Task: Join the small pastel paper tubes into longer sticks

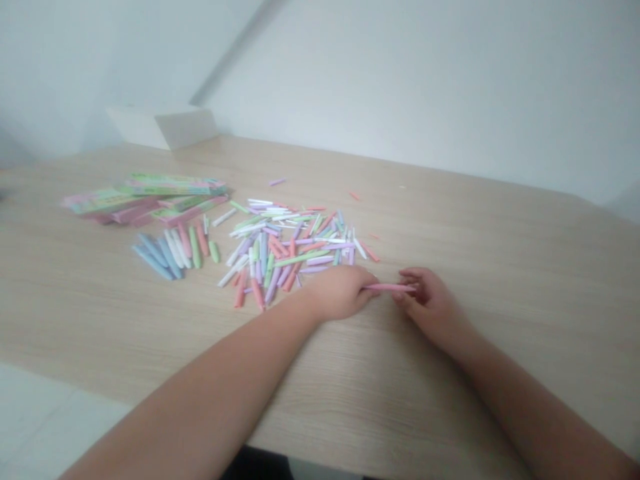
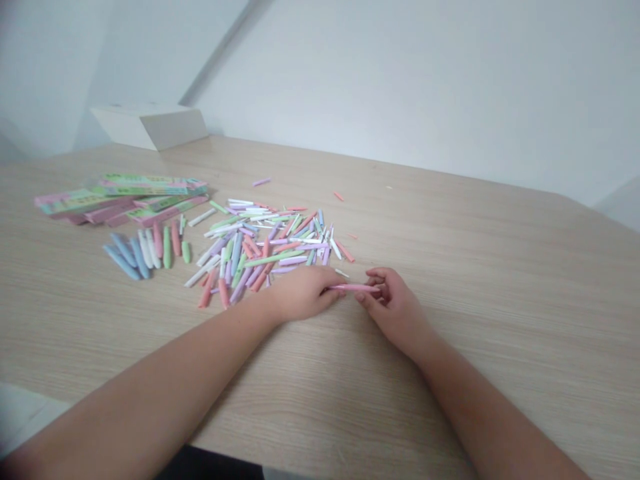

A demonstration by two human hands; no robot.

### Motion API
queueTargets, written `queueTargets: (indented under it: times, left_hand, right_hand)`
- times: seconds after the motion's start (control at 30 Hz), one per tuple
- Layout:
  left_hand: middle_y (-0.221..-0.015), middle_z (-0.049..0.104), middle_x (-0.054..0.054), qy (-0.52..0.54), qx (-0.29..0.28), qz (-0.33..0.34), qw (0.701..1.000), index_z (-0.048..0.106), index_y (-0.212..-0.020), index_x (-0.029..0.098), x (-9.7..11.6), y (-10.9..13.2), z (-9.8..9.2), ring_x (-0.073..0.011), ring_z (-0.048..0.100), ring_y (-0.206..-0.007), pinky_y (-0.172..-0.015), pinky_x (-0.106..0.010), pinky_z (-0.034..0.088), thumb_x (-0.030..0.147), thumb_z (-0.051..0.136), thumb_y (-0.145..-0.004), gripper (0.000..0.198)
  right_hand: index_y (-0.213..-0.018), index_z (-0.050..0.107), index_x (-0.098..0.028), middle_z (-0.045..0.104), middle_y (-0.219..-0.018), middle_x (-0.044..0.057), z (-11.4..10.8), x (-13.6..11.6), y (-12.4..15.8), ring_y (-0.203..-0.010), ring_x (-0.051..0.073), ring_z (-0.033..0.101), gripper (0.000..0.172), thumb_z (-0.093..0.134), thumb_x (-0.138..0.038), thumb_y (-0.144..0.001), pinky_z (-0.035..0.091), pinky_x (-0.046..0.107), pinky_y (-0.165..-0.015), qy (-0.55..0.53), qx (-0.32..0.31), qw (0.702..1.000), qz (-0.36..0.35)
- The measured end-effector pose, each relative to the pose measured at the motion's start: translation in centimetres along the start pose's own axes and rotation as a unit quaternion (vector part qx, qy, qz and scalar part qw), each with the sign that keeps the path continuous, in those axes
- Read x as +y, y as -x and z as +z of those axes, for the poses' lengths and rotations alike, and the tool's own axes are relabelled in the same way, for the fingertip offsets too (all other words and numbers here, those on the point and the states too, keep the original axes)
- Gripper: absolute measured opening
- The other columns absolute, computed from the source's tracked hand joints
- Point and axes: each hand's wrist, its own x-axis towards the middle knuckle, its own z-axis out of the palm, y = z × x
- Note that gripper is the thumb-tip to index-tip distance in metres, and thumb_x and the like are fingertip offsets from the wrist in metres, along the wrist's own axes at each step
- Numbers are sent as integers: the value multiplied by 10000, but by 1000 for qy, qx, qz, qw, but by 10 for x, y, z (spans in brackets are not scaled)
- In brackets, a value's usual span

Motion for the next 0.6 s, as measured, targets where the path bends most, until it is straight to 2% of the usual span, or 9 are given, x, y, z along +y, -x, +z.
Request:
queueTargets:
  times: [0.07, 0.13, 0.23, 0.33, 0.4, 0.47, 0.5, 0.53, 0.6]
  left_hand:
    - [-1020, 740, -68, -5, 8, -5, 1000, 714, -1080, 215, -2, 0, 0, -220, 664, -902, -761, -329, 469, 449, 408, -1029, 389]
    - [-1009, 740, -66, -11, 13, -8, 1000, 713, -1064, 212, -3, 1, 0, -220, 662, -888, -750, -330, 465, 453, 414, -1027, 386]
    - [-1006, 739, -70, -15, 8, 2, 1000, 711, -1039, 205, -2, 1, -1, -226, 665, -902, -764, -336, 468, 447, 414, -1028, 383]
    - [-1022, 738, -74, -19, -1, 22, 1000, 711, -1035, 205, 1, 0, -1, -241, 667, -952, -784, -347, 473, 436, 407, -1030, 382]
    - [-1028, 737, -76, -19, -4, 17, 1000, 712, -1053, 207, 1, 0, -1, -246, 669, -957, -789, -350, 477, 437, 412, -1027, 379]
    - [-1024, 739, -78, -16, -3, 2, 1000, 715, -1071, 207, 0, 0, -1, -242, 670, -943, -790, -350, 480, 434, 424, -1022, 373]
    - [-1023, 739, -79, -13, -1, -3, 1000, 717, -1074, 205, -1, 0, -1, -240, 671, -938, -791, -350, 482, 430, 429, -1020, 369]
    - [-1021, 740, -80, -11, 0, -6, 1000, 719, -1069, 203, -2, 1, -1, -239, 671, -936, -793, -350, 483, 428, 435, -1018, 366]
    - [-1017, 740, -82, -11, 1, -4, 1000, 722, -1050, 199, -4, 1, -1, -242, 672, -942, -793, -354, 484, 427, 442, -1016, 362]
  right_hand:
    - [-1128, 560, -273, 733, -971, 49, 0, 0, 1, -795, 217, 707, 415, 770, -468, -828, 564, 337, -657, -47, -5, 999, -17]
    - [-1059, 579, -275, 743, -954, 44, -2, -1, 2, -806, 217, 717, 295, 726, -447, -870, 569, 344, -689, -57, -33, 998, -15]
    - [-952, 639, -265, 734, -804, 23, -10, -5, 1, -719, 210, 696, 207, 639, -471, -931, 542, 342, -655, 27, -62, 998, 2]
    - [-762, 648, -249, 672, -664, 19, -15, -6, 0, -621, 196, 631, 387, 494, -512, -999, 493, 342, -601, 115, -95, 989, -4]
    - [-820, 666, -251, 688, -714, 27, -15, -5, -1, -649, 202, 640, 370, 488, -523, -998, 504, 345, -612, 95, -101, 990, -10]
    - [-1027, 655, -266, 728, -885, 46, -13, -2, -1, -747, 222, 681, 278, 627, -521, -922, 543, 351, -642, 45, -67, 996, -24]
    - [-1092, 630, -273, 729, -969, 59, -12, -1, -1, -797, 233, 694, 325, 695, -506, -875, 562, 358, -663, 29, -47, 998, -35]
    - [-1100, 620, -277, 723, -1019, 68, -12, -1, -1, -829, 239, 700, 345, 731, -485, -847, 573, 365, -683, 26, -37, 998, -47]
    - [-1009, 640, -274, 719, -995, 69, -13, -2, -1, -819, 238, 698, 250, 719, -456, -858, 574, 373, -697, 55, -40, 996, -62]
